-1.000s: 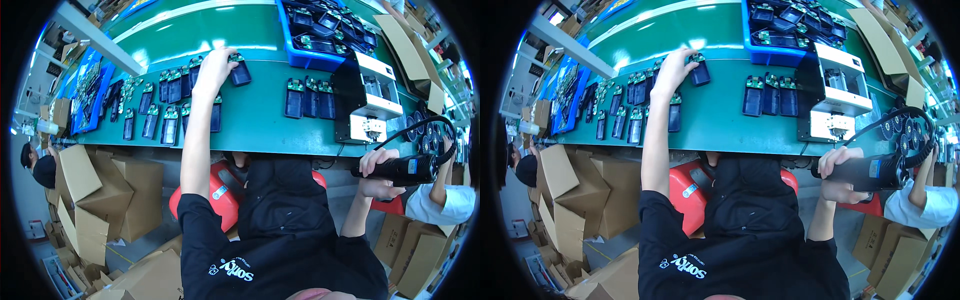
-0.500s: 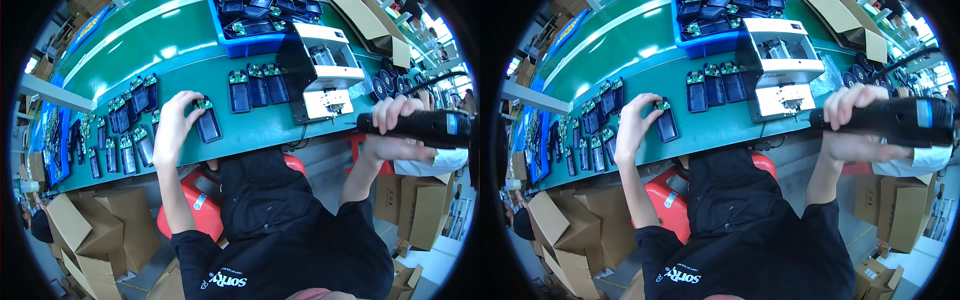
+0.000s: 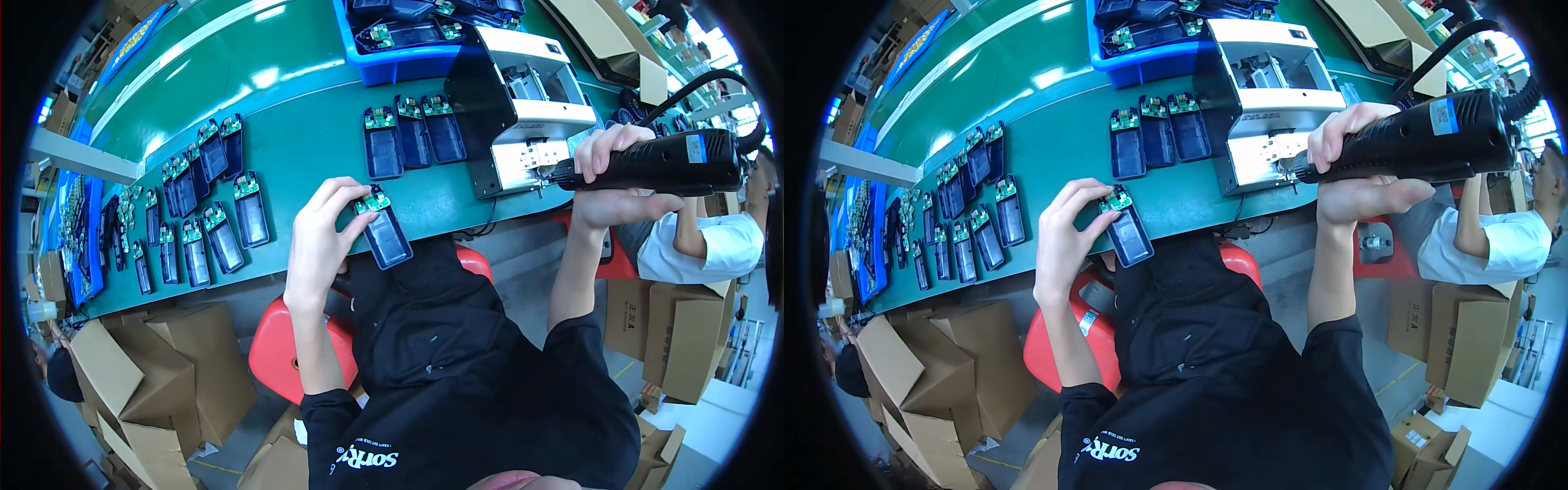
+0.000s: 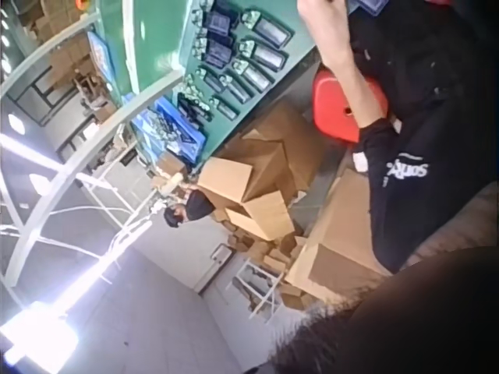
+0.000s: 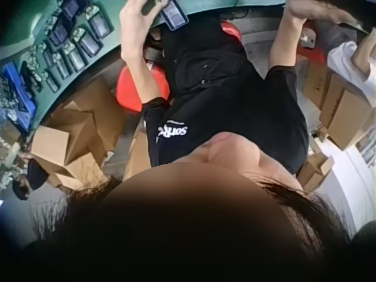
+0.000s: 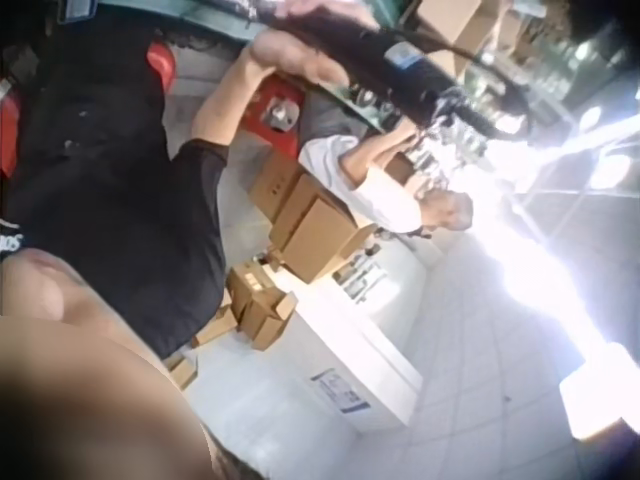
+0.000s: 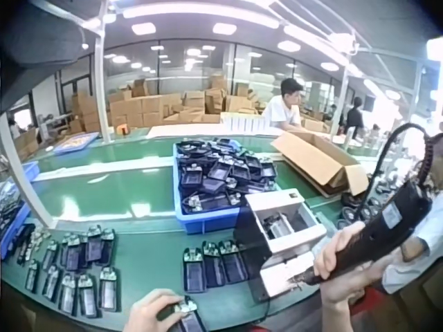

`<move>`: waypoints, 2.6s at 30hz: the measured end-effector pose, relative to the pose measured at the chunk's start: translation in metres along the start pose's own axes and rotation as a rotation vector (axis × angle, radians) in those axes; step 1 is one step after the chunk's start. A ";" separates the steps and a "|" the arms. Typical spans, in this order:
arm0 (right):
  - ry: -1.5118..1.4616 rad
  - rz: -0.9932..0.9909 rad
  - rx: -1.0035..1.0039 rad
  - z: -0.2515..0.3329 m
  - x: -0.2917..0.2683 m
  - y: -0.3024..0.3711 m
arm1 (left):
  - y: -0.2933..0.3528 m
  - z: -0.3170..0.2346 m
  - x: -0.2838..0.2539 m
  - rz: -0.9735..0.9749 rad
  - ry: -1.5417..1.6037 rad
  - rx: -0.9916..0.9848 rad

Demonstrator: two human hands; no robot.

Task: Assembling electronic components into plastic housings and using a power tool to secure them on an assembly line.

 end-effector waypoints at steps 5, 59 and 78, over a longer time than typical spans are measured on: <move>-0.026 0.000 -0.008 -0.005 -0.006 0.000 | 0.001 -0.001 0.010 -0.008 -0.038 0.099; -0.418 0.499 0.159 -0.031 0.100 0.078 | 0.001 -0.021 0.054 0.055 0.151 0.133; -0.433 0.511 0.153 -0.037 0.100 0.080 | 0.003 -0.021 0.056 0.042 0.176 0.181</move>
Point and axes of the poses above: each hand's wrist, its own y-axis away from the middle knuckle, its own x-axis out of the palm, z = x × y, the point moved 6 cm from there along -y, towards the middle knuckle, and after that the axes turned 3 degrees about -z, right-handed, at the moved point
